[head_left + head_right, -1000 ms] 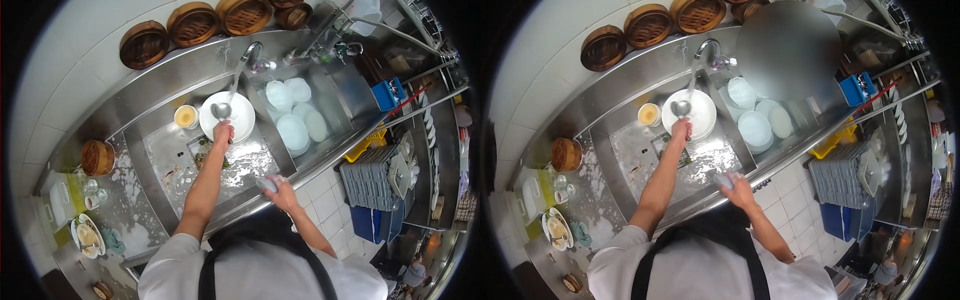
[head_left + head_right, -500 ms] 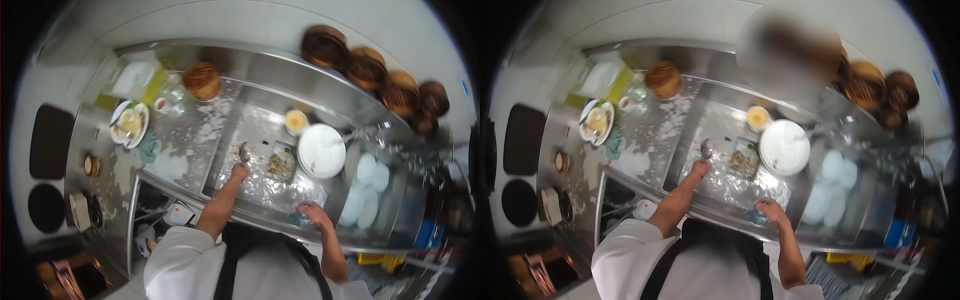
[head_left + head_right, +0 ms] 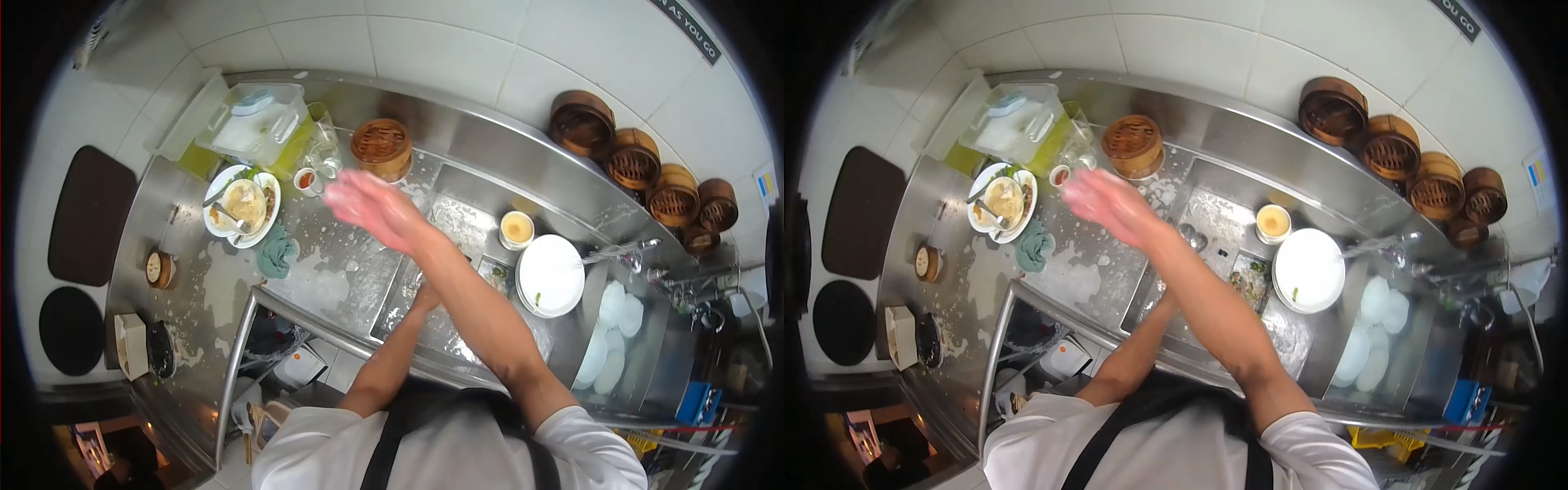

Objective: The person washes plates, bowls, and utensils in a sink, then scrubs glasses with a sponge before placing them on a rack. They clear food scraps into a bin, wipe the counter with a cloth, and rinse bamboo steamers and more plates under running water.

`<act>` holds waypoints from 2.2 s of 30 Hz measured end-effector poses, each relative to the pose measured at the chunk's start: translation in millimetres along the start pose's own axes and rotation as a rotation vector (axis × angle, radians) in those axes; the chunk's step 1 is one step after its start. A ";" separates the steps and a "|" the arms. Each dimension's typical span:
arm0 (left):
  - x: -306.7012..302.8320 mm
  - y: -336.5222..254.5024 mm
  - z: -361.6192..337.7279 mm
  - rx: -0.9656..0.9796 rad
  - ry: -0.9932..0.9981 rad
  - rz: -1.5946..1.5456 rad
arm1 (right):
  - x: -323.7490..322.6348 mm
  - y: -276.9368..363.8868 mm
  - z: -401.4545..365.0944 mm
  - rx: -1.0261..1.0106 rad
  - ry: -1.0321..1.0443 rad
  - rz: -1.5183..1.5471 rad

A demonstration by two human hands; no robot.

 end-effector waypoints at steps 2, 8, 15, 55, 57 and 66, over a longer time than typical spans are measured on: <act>30.0 37.7 5.0 -0.272 0.188 -0.243 | -84.5 7.3 -49.5 0.036 -0.178 -0.159; 25.0 -67.9 8.5 -0.416 0.299 -0.457 | -527.4 235.2 -348.3 -0.811 -0.970 0.148; 179.0 -130.6 50.3 -0.226 0.411 -0.067 | -333.5 342.1 -434.7 -0.949 -0.855 0.037; 280.3 -310.4 -20.5 -0.566 0.919 -1.151 | -191.9 161.2 -618.2 -0.937 -1.633 -1.065; 272.7 -323.4 -26.0 -0.456 0.955 -1.034 | -223.0 168.6 -660.6 -0.921 -1.521 -0.559; 342.5 -468.0 -74.4 0.169 0.703 -0.314 | -428.4 162.6 -800.1 -0.683 -1.018 0.292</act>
Point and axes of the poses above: each hand's wrist, its own z-axis towards the middle knuckle, its own x-axis out of the palm, y = z × x, the point moved 7 cm from there along z, towards the middle knuckle, and after that the axes turned 15 degrees about z, right-handed, at the moved point
